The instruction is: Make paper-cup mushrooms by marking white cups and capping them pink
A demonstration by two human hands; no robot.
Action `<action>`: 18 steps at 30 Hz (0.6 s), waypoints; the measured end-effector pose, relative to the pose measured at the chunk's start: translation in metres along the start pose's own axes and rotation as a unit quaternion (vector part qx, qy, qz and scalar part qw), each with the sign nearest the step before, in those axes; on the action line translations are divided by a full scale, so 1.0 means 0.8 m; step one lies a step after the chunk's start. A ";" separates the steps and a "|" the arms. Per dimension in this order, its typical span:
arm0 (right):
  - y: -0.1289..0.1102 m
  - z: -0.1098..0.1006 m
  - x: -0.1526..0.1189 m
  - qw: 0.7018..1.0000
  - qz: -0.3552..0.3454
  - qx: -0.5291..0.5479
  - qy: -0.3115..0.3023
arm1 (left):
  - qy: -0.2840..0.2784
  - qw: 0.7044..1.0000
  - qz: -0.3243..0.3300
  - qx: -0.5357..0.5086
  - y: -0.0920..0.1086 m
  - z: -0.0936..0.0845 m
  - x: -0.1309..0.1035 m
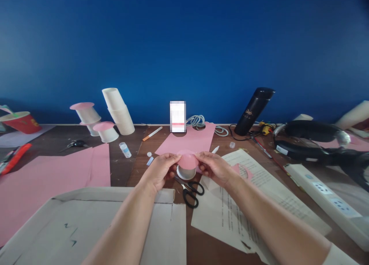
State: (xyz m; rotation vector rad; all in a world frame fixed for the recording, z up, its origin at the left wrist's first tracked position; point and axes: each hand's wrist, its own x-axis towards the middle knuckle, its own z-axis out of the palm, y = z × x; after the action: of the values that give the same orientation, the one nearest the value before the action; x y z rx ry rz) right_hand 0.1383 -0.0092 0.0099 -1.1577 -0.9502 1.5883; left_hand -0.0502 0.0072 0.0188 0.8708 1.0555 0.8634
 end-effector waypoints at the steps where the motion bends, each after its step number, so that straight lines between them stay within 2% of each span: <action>1: 0.000 0.000 0.000 1.000 0.000 0.000 0.000 | 0.000 1.000 0.000 0.001 0.000 0.000 0.000; 18: 0.000 -0.001 0.002 1.000 0.008 -0.006 0.003 | -0.003 1.000 -0.002 0.015 -0.001 -0.002 0.001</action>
State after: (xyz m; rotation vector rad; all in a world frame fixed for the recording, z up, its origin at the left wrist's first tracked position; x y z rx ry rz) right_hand 0.1391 -0.0077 0.0090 -1.1809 -0.9511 1.5931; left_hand -0.0511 0.0082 0.0176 0.8955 1.0681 0.8422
